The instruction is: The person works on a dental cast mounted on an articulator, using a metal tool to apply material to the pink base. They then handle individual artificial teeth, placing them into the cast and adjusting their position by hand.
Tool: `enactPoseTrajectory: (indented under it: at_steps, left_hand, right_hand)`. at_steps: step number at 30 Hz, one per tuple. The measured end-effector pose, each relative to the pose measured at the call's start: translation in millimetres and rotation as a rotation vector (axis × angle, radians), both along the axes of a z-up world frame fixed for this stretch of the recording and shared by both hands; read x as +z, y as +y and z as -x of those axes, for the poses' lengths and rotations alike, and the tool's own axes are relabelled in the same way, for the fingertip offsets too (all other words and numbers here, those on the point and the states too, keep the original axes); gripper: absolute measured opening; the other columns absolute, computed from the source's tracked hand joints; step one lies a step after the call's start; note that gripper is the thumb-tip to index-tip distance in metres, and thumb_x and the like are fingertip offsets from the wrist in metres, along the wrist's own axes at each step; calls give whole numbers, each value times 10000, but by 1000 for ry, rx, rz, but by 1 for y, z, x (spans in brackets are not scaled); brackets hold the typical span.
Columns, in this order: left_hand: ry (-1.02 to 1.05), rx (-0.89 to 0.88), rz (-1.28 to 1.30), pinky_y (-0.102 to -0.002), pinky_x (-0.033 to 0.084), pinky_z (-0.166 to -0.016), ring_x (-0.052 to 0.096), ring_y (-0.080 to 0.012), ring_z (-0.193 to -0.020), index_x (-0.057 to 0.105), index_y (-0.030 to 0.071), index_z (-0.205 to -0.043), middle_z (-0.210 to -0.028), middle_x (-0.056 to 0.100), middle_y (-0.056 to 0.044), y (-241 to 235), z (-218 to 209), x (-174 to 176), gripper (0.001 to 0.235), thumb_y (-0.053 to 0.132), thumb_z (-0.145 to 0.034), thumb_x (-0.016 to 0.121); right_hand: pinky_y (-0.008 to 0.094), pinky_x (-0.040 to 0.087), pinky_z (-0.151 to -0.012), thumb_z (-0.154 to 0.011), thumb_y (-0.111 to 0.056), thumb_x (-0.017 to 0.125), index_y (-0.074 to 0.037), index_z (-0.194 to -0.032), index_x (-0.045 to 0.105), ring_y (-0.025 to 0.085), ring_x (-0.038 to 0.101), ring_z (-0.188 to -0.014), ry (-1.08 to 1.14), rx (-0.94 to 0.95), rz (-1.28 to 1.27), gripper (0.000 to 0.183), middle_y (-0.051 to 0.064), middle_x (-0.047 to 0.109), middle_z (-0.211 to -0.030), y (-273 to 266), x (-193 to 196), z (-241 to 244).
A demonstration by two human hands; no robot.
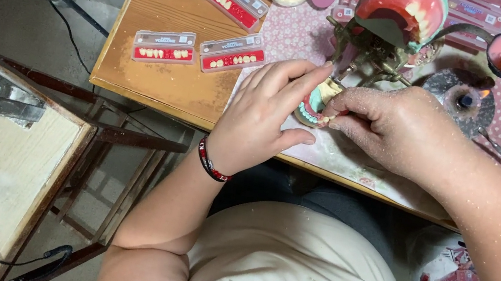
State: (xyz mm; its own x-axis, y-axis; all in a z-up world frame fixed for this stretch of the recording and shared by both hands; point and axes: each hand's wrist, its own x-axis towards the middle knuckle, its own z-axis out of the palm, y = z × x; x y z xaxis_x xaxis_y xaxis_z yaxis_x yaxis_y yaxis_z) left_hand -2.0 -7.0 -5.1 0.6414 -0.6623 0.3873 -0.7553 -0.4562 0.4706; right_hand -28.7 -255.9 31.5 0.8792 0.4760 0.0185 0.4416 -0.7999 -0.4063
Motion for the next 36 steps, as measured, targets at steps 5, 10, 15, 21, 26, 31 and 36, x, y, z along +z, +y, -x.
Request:
enactPoseTrajectory:
  at_steps: [5,10,15,21,26,31,36]
  left_hand:
    - [23,-21,40,-461,455,-1148,558,-321,-1348,379,131,-1587,-1464,512,-126,0,-1,-3,1011,293,-795,987]
    - [28,-19,39,-462,457,-1143,555,-323,-1353,377,118,-1584,-1466,509,-131,0,0,-2,1006,301,-799,979]
    - [41,-33,56,-467,458,-1148,554,-331,-1367,375,109,-1583,-1467,510,-139,0,-1,-2,976,249,-819,965]
    - [14,-25,56,-456,460,-1148,567,-328,-1345,383,106,-1576,-1453,520,-135,0,0,-1,988,255,-807,985]
    - [16,-27,57,-454,463,-1147,571,-327,-1334,384,106,-1577,-1445,519,-135,0,0,0,980,250,-814,983]
    - [49,-37,69,-459,473,-1140,559,-329,-1349,370,116,-1588,-1461,506,-144,0,-2,-3,989,248,-822,981]
    - [51,-41,68,-456,471,-1142,554,-336,-1342,359,109,-1592,-1452,503,-150,0,-2,-2,1026,243,-802,1000]
  right_hand:
    - [356,481,-586,-984,-304,699,-280,-1059,720,211,638,-543,-6,5,-37,82,-30,696,-675,0,1,0]
    - [380,497,-582,-992,-312,691,-288,-1092,715,241,661,-568,-40,4,-10,106,-26,710,-686,0,3,1]
    - [439,496,-545,-986,-383,700,-293,-1115,669,330,642,-530,-77,9,87,160,43,657,-585,-3,3,-1]
    - [442,475,-526,-992,-357,697,-290,-1084,705,338,642,-537,-124,38,71,114,52,663,-608,-3,3,-1]
    - [438,478,-548,-990,-393,691,-302,-1061,705,333,653,-557,-64,8,76,116,38,679,-646,0,5,-2]
    - [418,475,-568,-981,-382,696,-308,-1049,717,302,658,-565,-23,-16,64,102,12,694,-653,2,7,-2]
    - [477,476,-535,-981,-388,687,-331,-1092,718,377,662,-581,-92,-4,144,129,47,694,-648,2,6,-2]
